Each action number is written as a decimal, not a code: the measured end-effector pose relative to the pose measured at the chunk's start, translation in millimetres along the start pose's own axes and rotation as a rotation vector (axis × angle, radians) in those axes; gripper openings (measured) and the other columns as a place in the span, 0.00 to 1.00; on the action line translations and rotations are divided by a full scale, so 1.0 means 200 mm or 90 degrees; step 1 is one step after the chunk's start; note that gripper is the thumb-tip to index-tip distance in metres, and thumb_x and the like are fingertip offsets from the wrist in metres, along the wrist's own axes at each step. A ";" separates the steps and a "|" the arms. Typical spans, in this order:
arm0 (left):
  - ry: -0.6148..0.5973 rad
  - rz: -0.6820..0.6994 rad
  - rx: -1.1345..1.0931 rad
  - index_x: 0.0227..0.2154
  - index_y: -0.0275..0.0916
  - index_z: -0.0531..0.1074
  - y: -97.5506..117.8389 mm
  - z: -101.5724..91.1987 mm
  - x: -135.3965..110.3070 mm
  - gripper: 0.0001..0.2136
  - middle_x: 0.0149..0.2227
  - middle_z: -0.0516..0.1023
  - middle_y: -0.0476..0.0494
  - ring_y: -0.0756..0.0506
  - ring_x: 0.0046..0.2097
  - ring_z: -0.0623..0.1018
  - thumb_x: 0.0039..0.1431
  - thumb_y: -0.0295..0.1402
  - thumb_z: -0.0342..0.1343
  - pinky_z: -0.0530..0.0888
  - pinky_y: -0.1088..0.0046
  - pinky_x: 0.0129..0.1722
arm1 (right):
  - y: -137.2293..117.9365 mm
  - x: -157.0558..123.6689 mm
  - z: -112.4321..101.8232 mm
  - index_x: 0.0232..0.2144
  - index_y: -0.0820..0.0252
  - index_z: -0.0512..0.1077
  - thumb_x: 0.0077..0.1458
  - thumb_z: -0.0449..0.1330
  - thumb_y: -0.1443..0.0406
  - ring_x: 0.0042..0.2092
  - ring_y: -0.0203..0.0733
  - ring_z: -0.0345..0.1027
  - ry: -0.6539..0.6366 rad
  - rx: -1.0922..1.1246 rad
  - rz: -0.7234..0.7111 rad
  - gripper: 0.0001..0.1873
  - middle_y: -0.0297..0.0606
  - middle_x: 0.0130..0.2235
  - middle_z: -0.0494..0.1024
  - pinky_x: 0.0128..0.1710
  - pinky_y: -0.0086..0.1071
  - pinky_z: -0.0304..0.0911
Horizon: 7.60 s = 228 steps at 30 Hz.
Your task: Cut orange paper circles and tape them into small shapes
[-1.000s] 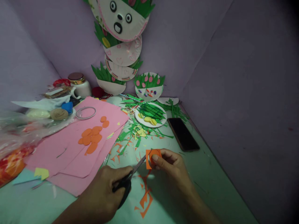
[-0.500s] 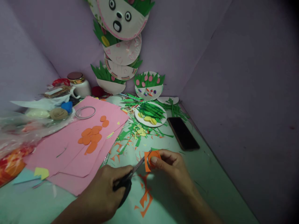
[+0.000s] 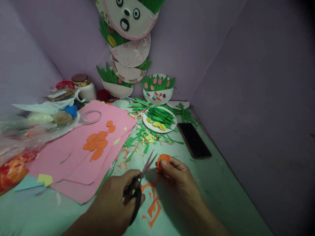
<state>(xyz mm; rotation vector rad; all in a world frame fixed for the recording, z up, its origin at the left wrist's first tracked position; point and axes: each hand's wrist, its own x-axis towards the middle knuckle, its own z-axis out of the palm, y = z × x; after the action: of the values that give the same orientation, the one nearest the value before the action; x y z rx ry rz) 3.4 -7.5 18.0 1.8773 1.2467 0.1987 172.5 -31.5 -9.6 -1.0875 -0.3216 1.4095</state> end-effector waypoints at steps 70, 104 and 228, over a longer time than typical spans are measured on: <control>0.140 -0.037 -0.355 0.41 0.36 0.68 -0.02 0.07 0.03 0.16 0.23 0.72 0.51 0.51 0.25 0.71 0.46 0.30 0.54 0.67 0.78 0.23 | 0.09 -0.07 0.03 0.20 0.64 0.74 0.39 0.68 0.62 0.20 0.32 0.61 -0.083 -0.221 0.023 0.10 0.33 0.18 0.72 0.20 0.26 0.56; 0.021 0.106 0.039 0.39 0.42 0.72 -0.03 0.00 -0.01 0.16 0.25 0.76 0.51 0.49 0.28 0.74 0.46 0.25 0.48 0.68 0.79 0.28 | 0.01 -0.01 -0.01 0.23 0.61 0.73 0.45 0.65 0.62 0.28 0.34 0.65 -0.112 -0.177 -0.087 0.07 0.32 0.23 0.73 0.31 0.28 0.59; -0.066 0.017 -0.037 0.23 0.39 0.65 0.00 -0.02 0.00 0.01 0.19 0.63 0.55 0.52 0.24 0.64 0.45 0.28 0.50 0.60 0.79 0.23 | 0.00 -0.01 -0.04 0.21 0.61 0.74 0.44 0.65 0.62 0.25 0.34 0.64 -0.082 -0.187 -0.088 0.08 0.33 0.21 0.73 0.28 0.28 0.59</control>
<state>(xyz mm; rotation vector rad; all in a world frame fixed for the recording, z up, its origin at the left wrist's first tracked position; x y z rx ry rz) 1.7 -5.6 19.9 1.8323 1.1345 0.1485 177.4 -35.7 -13.3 -1.1888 -0.7013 1.3379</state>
